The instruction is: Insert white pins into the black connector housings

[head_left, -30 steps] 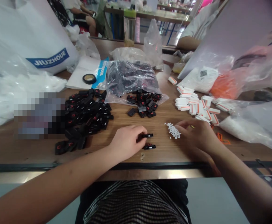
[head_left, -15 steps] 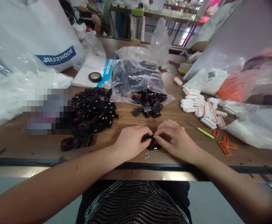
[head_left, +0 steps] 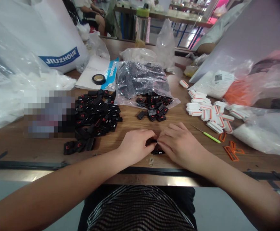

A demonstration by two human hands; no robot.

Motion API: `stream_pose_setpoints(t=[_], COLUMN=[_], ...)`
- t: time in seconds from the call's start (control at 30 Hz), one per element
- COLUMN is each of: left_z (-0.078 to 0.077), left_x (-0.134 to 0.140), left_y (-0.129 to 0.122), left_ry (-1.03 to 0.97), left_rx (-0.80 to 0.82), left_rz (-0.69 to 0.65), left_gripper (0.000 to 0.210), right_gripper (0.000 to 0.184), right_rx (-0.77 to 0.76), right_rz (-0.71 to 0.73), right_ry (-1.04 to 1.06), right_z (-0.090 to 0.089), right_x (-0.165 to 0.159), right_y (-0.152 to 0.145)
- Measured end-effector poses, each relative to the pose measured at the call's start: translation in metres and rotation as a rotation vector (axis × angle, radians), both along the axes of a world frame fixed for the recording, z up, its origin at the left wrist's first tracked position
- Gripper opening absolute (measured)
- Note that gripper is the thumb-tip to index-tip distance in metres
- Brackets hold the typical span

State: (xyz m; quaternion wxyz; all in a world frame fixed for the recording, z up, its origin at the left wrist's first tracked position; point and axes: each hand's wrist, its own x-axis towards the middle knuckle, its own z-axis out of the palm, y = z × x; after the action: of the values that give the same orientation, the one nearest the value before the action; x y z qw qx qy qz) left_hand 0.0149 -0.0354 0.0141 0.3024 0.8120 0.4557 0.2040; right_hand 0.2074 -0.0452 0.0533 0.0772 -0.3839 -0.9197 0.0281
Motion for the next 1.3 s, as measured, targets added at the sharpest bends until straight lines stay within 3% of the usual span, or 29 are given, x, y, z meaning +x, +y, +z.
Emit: stream_pose_setpoints(t=[0.23,0.33,0.43,0.57,0.8,0.93,1.17,1.23,1.3], left_z=[0.001,0.000,-0.002,-0.002,0.005,0.005,-0.008,-0.007,-0.005], left_x=[0.000,0.000,-0.001,-0.002,-0.008,-0.011,-0.009,-0.008,-0.007], left_y=[0.000,0.000,-0.001,-0.002,0.001,0.005,0.012,0.011,0.010], left_ry=[-0.010,-0.017,-0.010,0.001,-0.050,-0.177,-0.290,-0.283,-0.302], left_rx=[-0.005,-0.008,-0.002,0.001,-0.004,-0.021,0.132,0.114,0.080], left_rz=[0.007,-0.006,-0.017,-0.040,-0.140,-0.153,0.011,0.038,0.057], left_gripper=[0.009,0.010,0.011,0.012,0.017,0.017,0.021,0.023,0.020], right_gripper=[0.021,0.019,0.017,0.023,0.030,0.028,0.020,0.017,0.014], right_rx=[0.014,-0.054,-0.152,-0.072,-0.104,-0.181,-0.343,-0.285,-0.118], right_rz=[-0.007,-0.014,-0.083,-0.338,-0.298,-0.269,-0.278,-0.242,-0.193], right_ry=[0.099,0.146,0.224,0.196,0.146,0.140,0.197,0.164,0.113], right_z=[-0.001,-0.001,-0.005,-0.016,-0.024,-0.023,-0.003,0.000,0.000], right_x=[0.002,0.005,0.018,0.038,0.032,0.032,0.010,-0.001,-0.011], right_y=[-0.009,-0.007,0.012,0.052,0.079,0.079,0.050,0.039,0.031])
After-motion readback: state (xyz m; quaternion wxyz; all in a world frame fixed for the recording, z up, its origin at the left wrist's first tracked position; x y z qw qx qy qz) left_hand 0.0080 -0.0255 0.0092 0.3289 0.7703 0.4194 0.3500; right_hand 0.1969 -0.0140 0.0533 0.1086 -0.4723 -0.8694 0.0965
